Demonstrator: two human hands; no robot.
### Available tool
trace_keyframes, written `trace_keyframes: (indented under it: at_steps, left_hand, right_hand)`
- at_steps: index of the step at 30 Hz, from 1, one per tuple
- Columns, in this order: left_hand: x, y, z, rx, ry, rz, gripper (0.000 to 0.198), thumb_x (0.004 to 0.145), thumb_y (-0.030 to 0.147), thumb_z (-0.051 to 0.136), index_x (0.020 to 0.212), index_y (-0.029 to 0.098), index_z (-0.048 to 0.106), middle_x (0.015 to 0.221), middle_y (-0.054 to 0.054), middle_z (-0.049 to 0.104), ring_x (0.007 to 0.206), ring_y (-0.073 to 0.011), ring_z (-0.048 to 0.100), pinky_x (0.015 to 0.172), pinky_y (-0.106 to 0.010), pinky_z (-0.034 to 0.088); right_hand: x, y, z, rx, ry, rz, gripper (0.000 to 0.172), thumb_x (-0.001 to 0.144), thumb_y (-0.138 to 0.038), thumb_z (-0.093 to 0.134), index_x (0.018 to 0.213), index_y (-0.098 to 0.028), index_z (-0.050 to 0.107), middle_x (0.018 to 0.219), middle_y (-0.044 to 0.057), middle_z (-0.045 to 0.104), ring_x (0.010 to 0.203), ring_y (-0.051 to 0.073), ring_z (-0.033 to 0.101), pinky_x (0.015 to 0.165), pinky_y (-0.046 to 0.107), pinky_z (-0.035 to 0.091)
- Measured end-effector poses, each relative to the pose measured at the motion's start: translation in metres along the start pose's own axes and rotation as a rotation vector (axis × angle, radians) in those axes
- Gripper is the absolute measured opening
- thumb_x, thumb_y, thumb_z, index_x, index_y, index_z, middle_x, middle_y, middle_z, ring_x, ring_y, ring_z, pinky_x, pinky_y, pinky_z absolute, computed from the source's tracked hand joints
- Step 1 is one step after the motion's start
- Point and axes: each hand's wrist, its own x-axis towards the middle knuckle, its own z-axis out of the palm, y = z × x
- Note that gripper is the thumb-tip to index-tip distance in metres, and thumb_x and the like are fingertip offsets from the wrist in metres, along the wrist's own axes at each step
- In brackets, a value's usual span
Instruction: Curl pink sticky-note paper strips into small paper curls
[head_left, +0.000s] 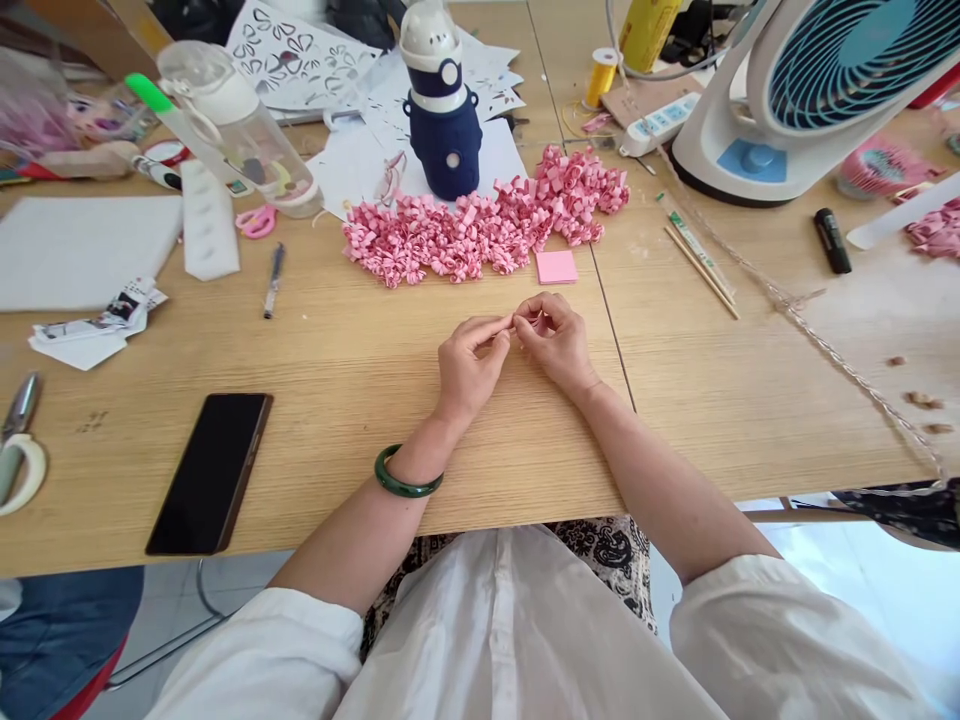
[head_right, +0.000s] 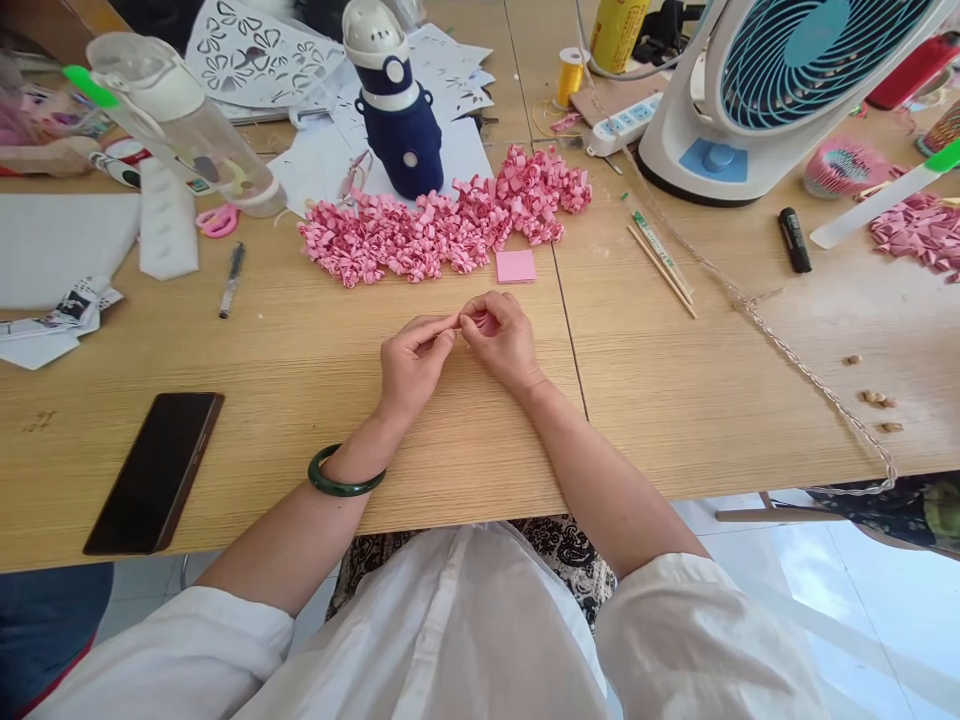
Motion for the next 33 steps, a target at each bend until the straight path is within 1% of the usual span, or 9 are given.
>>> trace_keyframes:
  at_steps: [5, 10, 15, 18, 22, 25, 28, 30, 33]
  left_hand:
    - [0.002, 0.0, -0.002, -0.055, -0.004, -0.059, 0.017, 0.088, 0.028, 0.07, 0.095, 0.019, 0.083, 0.097, -0.007, 0.08, 0.091, -0.016, 0.074, 0.081, -0.025, 0.058]
    - [0.007, -0.004, -0.005, -0.2, -0.005, -0.234, 0.014, 0.079, 0.035, 0.082, 0.081, 0.022, 0.082, 0.08, -0.001, 0.079, 0.077, -0.0147, 0.071, 0.076, -0.025, 0.055]
    - [0.009, 0.0, -0.005, -0.329, 0.003, -0.31, 0.015, 0.072, 0.034, 0.085, 0.074, 0.021, 0.08, 0.073, 0.0, 0.077, 0.071, -0.0133, 0.068, 0.075, -0.026, 0.055]
    - [0.008, 0.0, -0.004, -0.307, 0.022, -0.296, 0.015, 0.073, 0.034, 0.084, 0.073, 0.02, 0.079, 0.073, 0.0, 0.076, 0.069, -0.0125, 0.066, 0.071, -0.025, 0.053]
    - [0.008, -0.004, -0.004, -0.277, 0.053, -0.298, 0.016, 0.073, 0.035, 0.084, 0.074, 0.019, 0.079, 0.075, -0.001, 0.076, 0.072, -0.0134, 0.067, 0.073, -0.025, 0.054]
    - [0.008, -0.005, -0.004, -0.278, 0.071, -0.305, 0.017, 0.072, 0.035, 0.084, 0.074, 0.019, 0.079, 0.074, -0.001, 0.076, 0.07, -0.013, 0.066, 0.071, -0.025, 0.054]
    - [0.009, -0.003, -0.004, -0.274, 0.072, -0.313, 0.018, 0.07, 0.035, 0.085, 0.073, 0.019, 0.078, 0.072, -0.001, 0.075, 0.068, -0.0125, 0.065, 0.07, -0.025, 0.053]
    - [0.009, -0.001, -0.005, -0.271, 0.059, -0.331, 0.02, 0.069, 0.037, 0.086, 0.073, 0.019, 0.078, 0.072, -0.001, 0.075, 0.068, -0.0124, 0.065, 0.07, -0.025, 0.053]
    - [0.01, 0.0, -0.006, -0.278, 0.039, -0.362, 0.024, 0.069, 0.04, 0.087, 0.073, 0.019, 0.078, 0.071, 0.0, 0.075, 0.068, -0.012, 0.065, 0.071, -0.025, 0.054]
  right_hand:
    - [0.001, 0.002, -0.002, 0.057, -0.018, 0.105, 0.012, 0.083, -0.025, 0.073, 0.079, -0.019, 0.063, 0.079, 0.002, 0.065, 0.074, 0.014, 0.057, 0.067, 0.028, 0.047]
    - [0.005, -0.003, -0.01, 0.333, -0.236, 0.288, 0.037, 0.075, -0.048, 0.083, 0.079, -0.019, 0.061, 0.074, -0.002, 0.066, 0.059, 0.012, 0.065, 0.064, 0.028, 0.052]
    - [0.007, -0.009, -0.019, 0.464, -0.373, 0.323, 0.037, 0.076, -0.049, 0.084, 0.08, -0.018, 0.064, 0.069, 0.0, 0.072, 0.062, 0.014, 0.068, 0.068, 0.028, 0.054]
    - [0.007, -0.009, -0.021, 0.491, -0.368, 0.352, 0.034, 0.078, -0.048, 0.081, 0.081, -0.017, 0.069, 0.075, 0.001, 0.074, 0.072, 0.014, 0.068, 0.075, 0.028, 0.054]
    - [0.007, -0.009, -0.022, 0.439, -0.294, 0.408, 0.034, 0.082, -0.05, 0.076, 0.082, -0.016, 0.073, 0.077, 0.0, 0.071, 0.07, 0.01, 0.06, 0.067, 0.024, 0.047]
    - [0.008, -0.008, -0.021, 0.447, -0.314, 0.412, 0.031, 0.082, -0.047, 0.077, 0.085, -0.016, 0.073, 0.081, 0.001, 0.072, 0.072, 0.01, 0.061, 0.067, 0.023, 0.046]
    - [0.008, -0.006, -0.018, 0.457, -0.353, 0.376, 0.032, 0.075, -0.044, 0.084, 0.084, -0.016, 0.072, 0.083, 0.002, 0.074, 0.075, 0.012, 0.064, 0.07, 0.024, 0.05]
    - [0.007, -0.005, -0.016, 0.468, -0.383, 0.374, 0.036, 0.073, -0.046, 0.087, 0.084, -0.016, 0.07, 0.082, 0.003, 0.075, 0.075, 0.013, 0.067, 0.072, 0.026, 0.052]
    - [0.007, -0.004, -0.016, 0.425, -0.406, 0.367, 0.04, 0.073, -0.051, 0.086, 0.084, -0.017, 0.068, 0.078, 0.003, 0.076, 0.071, 0.014, 0.068, 0.067, 0.027, 0.053]
